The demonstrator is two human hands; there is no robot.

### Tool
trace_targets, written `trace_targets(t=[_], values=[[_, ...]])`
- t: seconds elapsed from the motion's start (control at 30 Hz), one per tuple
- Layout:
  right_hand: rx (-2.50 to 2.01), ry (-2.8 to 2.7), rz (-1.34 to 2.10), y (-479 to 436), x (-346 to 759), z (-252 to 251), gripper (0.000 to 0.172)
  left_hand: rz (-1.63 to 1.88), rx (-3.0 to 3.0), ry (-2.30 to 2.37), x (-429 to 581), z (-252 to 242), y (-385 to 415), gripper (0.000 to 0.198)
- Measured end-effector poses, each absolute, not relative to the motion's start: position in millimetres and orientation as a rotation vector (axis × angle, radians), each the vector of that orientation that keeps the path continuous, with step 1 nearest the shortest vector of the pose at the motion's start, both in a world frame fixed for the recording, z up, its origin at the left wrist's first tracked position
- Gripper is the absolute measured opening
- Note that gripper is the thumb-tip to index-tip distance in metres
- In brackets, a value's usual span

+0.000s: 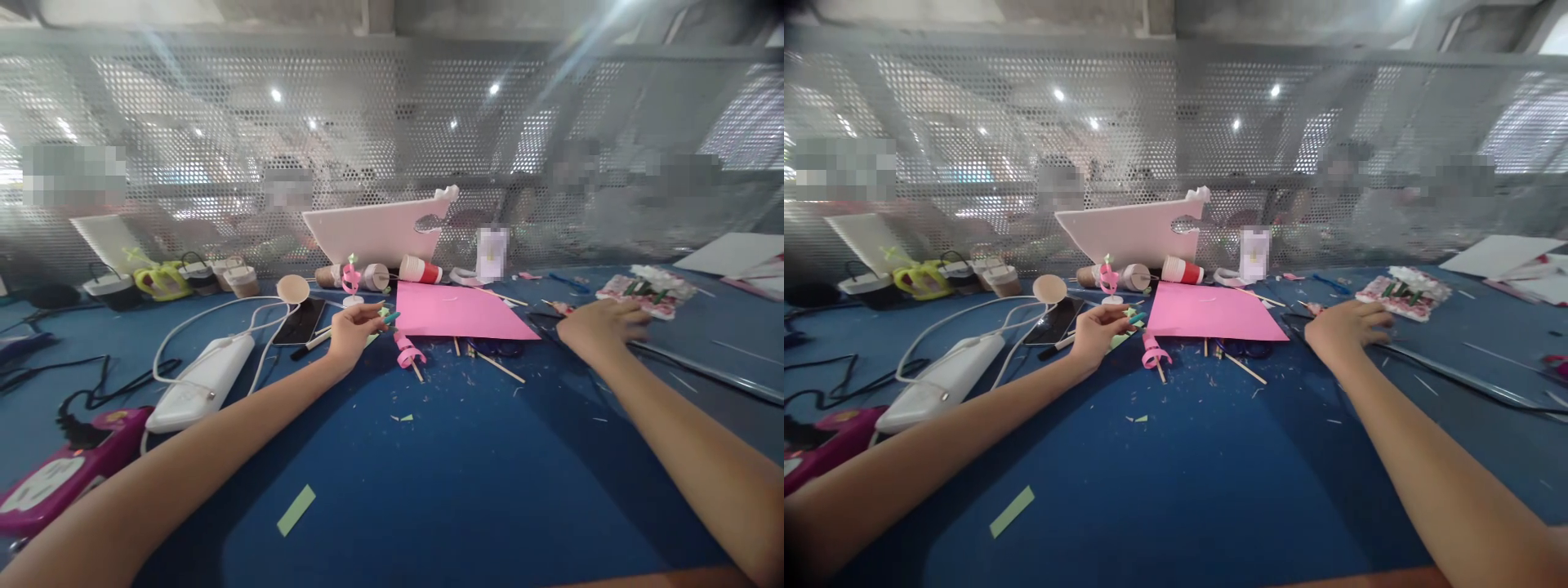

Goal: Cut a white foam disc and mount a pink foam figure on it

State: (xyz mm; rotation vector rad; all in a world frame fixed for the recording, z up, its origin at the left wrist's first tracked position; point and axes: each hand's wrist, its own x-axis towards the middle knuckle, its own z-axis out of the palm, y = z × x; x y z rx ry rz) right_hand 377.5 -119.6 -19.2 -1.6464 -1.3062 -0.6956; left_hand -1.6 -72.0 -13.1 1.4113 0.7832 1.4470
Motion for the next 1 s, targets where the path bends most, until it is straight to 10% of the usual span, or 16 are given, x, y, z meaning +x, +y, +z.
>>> trace_targets(t=[0.33,0.8,1.0], values=[[-1.586,-2.035,-0.476,-184.1,168.1,-25.9,0.044,1.486,1.387,0.800,-2.9,-19.1,-66.8,0.032],[-1.811,-2.231,-0.261,-171.2,171.1,-20.5,0.028,1.451,1.354,0.779,-3.3,-15.8,-69.7,0.039],[-1.500,-1.811,0.512,-168.6,195.2,-14.5,0.027,1.447,1.298,0.765,-3.6,-17.3,-66.7,0.037]])
